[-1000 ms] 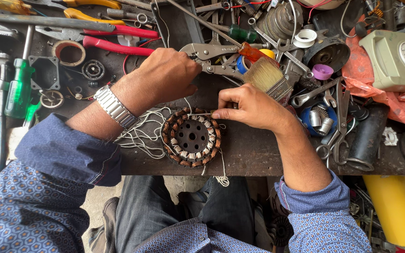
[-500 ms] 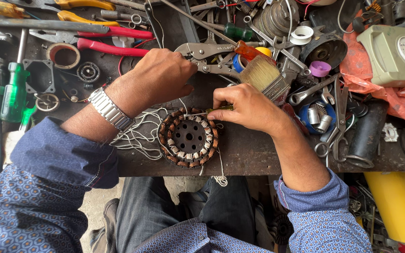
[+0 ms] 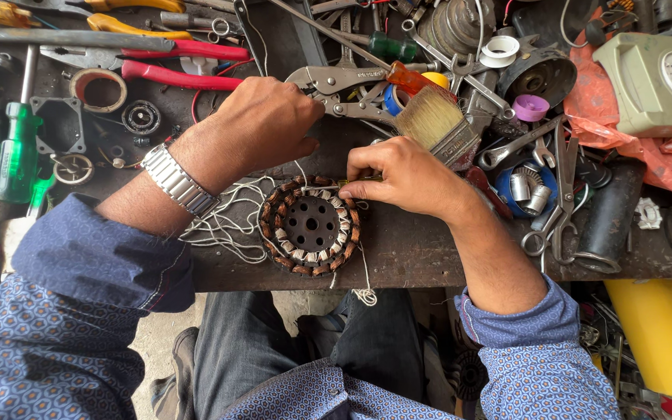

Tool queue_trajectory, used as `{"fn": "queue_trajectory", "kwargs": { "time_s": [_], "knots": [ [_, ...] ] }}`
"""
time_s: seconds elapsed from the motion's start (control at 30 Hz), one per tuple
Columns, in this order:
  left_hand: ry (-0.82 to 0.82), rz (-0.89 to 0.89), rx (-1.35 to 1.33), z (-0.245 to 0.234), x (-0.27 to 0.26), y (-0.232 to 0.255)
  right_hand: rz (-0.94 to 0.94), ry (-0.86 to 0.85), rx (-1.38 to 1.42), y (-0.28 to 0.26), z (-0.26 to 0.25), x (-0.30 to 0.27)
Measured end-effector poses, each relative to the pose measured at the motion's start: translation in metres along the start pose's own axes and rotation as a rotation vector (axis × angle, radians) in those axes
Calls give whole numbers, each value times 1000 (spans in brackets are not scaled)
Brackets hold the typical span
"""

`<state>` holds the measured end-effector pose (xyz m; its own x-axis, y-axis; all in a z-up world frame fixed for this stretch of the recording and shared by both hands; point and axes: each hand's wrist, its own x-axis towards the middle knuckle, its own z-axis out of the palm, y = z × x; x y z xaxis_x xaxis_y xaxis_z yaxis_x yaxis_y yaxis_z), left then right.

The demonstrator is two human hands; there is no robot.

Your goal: The person uses a screwdriver to adjust and secure copper windings on a circular stator core. They repeatedly press and align the wires within the slots while holding the component steady with the other hand.

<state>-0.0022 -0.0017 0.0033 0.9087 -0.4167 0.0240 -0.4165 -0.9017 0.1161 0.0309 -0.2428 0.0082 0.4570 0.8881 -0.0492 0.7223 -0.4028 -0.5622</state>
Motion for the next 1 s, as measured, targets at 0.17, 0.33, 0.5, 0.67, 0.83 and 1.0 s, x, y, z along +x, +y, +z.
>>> {"fn": "queue_trajectory", "kwargs": {
  "time_s": [0.17, 0.33, 0.5, 0.67, 0.83, 1.0],
  "knots": [
    [1, 5, -1, -2, -5, -1, -90, 18, 51, 5, 3, 3],
    [-96, -30, 32, -11, -3, 2, -121, 49, -88, 12, 18, 3],
    [-81, -25, 58, -26, -7, 11, -74, 95, -188, 11, 37, 9],
    [-79, -29, 101, -13, -10, 5, -81, 253, -282, 7, 44, 9],
    [82, 41, -22, 22, -8, -12, -94, 223, -252, 10, 45, 12],
    [84, 24, -27, 24, -7, -13, -201, 257, -151, 14, 37, 8]
  ]
}}
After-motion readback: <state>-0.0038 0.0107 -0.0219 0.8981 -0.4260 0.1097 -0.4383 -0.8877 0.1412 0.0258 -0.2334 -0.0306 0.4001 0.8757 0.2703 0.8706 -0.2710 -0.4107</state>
